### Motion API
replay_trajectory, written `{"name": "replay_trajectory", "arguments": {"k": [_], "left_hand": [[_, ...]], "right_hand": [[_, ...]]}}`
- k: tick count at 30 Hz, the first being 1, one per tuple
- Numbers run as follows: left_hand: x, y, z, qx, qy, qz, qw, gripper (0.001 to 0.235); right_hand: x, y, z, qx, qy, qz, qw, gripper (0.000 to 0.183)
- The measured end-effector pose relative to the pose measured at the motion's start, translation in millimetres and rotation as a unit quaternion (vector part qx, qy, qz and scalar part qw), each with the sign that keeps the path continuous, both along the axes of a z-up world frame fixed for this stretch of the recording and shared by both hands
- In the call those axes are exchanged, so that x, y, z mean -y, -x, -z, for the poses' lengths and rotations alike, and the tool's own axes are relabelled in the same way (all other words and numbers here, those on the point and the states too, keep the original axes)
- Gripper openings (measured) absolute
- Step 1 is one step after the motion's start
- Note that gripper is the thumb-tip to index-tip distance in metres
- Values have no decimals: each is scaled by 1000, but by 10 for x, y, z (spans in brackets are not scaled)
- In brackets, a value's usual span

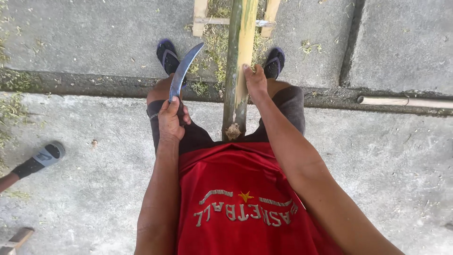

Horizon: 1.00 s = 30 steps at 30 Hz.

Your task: Scraping the outer layer and shaping a piece of green bamboo using a curved blade sickle.

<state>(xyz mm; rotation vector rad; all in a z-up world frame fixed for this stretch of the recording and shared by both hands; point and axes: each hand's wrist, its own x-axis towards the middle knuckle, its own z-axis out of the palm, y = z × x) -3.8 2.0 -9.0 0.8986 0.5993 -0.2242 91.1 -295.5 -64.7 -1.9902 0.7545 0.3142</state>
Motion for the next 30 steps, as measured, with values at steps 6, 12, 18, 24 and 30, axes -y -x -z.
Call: {"name": "replay_trajectory", "arguments": {"k": [6, 12, 18, 24, 30], "left_hand": [[-14, -90, -104, -4, 0, 5, 1000, 26], [-10, -63, -14, 4, -2, 17, 1000, 26], [42, -99, 16, 4, -24, 46, 999, 26], [79, -132, 64, 10, -61, 72, 996, 23], [145, -84, 33, 26, -85, 57, 994, 23]], "right_hand": [[101, 73, -135, 20, 62, -40, 997, 71], [184, 629, -854, 53, -142, 21, 988, 26], [353, 1356, -739, 119, 16, -13, 993, 33], [185, 1501, -429, 139, -150, 4, 979, 26], [34, 1309, -529, 70, -104, -74, 989, 43]]}}
